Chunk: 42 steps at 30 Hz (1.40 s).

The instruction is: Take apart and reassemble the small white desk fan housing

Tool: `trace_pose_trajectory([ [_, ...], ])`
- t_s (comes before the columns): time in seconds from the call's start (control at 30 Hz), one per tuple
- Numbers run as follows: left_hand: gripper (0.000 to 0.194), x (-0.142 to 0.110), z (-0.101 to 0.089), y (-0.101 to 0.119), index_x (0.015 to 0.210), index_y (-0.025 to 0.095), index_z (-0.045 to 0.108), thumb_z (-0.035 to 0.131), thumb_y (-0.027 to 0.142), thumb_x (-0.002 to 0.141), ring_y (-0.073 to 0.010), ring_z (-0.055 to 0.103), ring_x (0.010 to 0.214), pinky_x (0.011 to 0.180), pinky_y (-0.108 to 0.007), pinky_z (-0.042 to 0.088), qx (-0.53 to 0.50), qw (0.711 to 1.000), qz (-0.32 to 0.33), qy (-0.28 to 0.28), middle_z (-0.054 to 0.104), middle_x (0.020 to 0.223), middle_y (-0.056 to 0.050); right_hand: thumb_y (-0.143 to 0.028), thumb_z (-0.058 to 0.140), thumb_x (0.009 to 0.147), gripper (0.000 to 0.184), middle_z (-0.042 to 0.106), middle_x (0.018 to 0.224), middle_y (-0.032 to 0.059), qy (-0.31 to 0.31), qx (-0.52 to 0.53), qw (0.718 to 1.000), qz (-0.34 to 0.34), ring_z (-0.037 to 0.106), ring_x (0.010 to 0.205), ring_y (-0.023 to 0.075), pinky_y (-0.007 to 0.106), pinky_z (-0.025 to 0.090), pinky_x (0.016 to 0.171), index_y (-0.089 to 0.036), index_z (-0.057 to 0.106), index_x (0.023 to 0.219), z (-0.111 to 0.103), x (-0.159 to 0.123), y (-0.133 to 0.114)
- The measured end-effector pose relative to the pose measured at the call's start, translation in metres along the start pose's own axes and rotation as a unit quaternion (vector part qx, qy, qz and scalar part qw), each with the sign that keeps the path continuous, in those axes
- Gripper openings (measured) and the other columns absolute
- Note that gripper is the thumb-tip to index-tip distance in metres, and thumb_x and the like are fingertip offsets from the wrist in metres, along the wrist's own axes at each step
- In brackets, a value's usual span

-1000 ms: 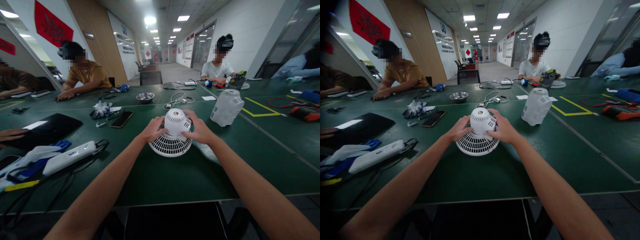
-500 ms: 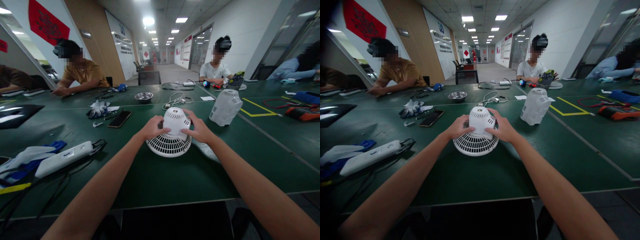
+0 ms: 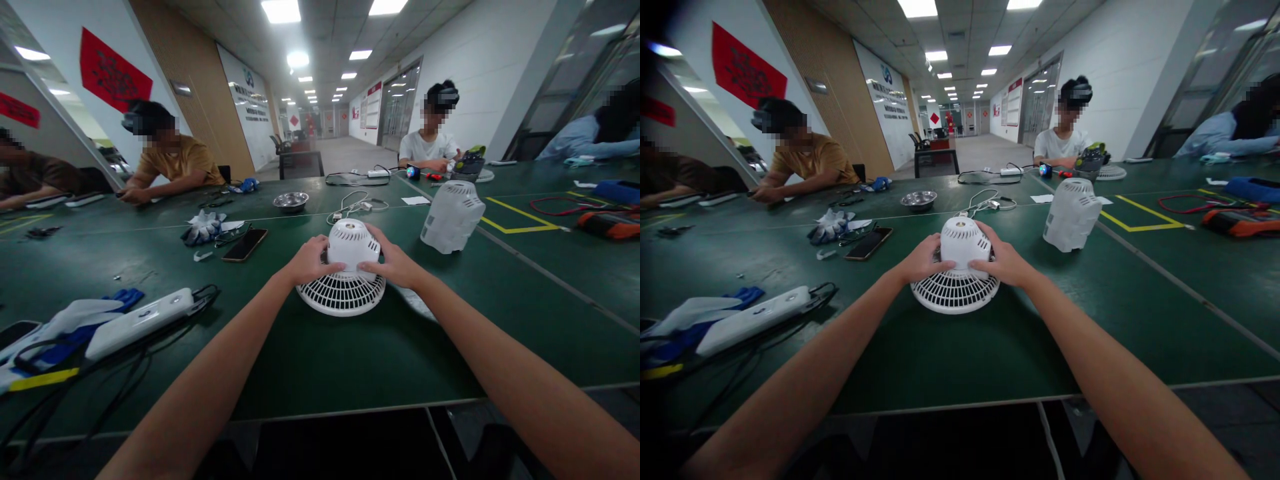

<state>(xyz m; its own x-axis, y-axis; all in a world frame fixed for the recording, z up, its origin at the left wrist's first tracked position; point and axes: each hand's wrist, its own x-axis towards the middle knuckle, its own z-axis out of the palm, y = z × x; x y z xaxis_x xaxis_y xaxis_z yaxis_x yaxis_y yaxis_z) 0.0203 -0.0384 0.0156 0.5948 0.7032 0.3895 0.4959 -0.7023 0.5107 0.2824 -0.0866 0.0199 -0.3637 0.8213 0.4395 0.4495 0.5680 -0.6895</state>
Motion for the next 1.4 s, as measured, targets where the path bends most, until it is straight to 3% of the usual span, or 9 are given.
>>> trace_pose_trajectory([
  [0.4,0.055,-0.0024,-0.0028,0.0075,0.117,0.016,0.068,0.078,0.051,0.075,-0.0332,0.058,0.111,0.101,-0.048,0.043,-0.014,1.0,0.002,0.006,0.062,0.123,-0.015,-0.035,0.079,0.077,0.091,0.047,0.154,0.0025,-0.004,0.017,0.999,-0.036,0.048,0.135,0.043,0.071,0.032,0.115,-0.039,0.033,0.155,-0.0007,0.0003,0.0043],
  [0.67,0.066,-0.0027,0.0006,0.0036,0.125,0.016,0.062,0.076,0.056,0.075,-0.0349,0.056,0.113,0.1,-0.05,0.043,0.011,1.0,0.004,0.007,0.061,0.123,-0.017,-0.035,0.08,0.076,0.09,0.049,0.152,0.0032,-0.016,0.036,0.998,-0.043,0.052,0.132,0.0418,0.066,0.039,0.113,-0.04,0.035,0.154,-0.0019,0.0008,0.0015],
  [0.87,0.076,-0.0025,0.0011,0.0022,0.134,0.02,0.055,0.07,0.067,0.075,-0.0358,0.055,0.116,0.1,-0.056,0.043,0.055,0.998,0.002,-0.008,0.059,0.128,-0.015,-0.041,0.076,0.078,0.097,0.046,0.154,0.0089,-0.043,0.001,0.999,-0.03,0.051,0.132,0.0427,0.066,0.038,0.112,-0.033,0.023,0.159,-0.0043,0.0014,0.0026],
  [1.03,0.077,-0.0035,0.0017,0.0013,0.137,0.02,0.053,0.069,0.065,0.077,-0.0372,0.054,0.119,0.099,-0.057,0.044,0.069,0.997,0.011,-0.01,0.058,0.132,-0.016,-0.041,0.075,0.078,0.098,0.044,0.156,0.0084,-0.062,0.025,0.998,-0.021,0.05,0.133,0.0423,0.065,0.041,0.111,-0.034,0.021,0.16,-0.0044,0.0021,0.0026],
  [1.4,0.077,-0.0034,0.0016,0.0024,0.136,0.018,0.057,0.069,0.067,0.076,-0.0363,0.055,0.12,0.1,-0.056,0.044,0.06,0.998,0.02,-0.002,0.06,0.131,-0.016,-0.042,0.076,0.078,0.097,0.047,0.154,0.0087,-0.029,-0.03,0.999,-0.03,0.05,0.132,0.0438,0.067,0.042,0.107,-0.034,0.023,0.159,0.0002,0.0013,-0.0035],
])
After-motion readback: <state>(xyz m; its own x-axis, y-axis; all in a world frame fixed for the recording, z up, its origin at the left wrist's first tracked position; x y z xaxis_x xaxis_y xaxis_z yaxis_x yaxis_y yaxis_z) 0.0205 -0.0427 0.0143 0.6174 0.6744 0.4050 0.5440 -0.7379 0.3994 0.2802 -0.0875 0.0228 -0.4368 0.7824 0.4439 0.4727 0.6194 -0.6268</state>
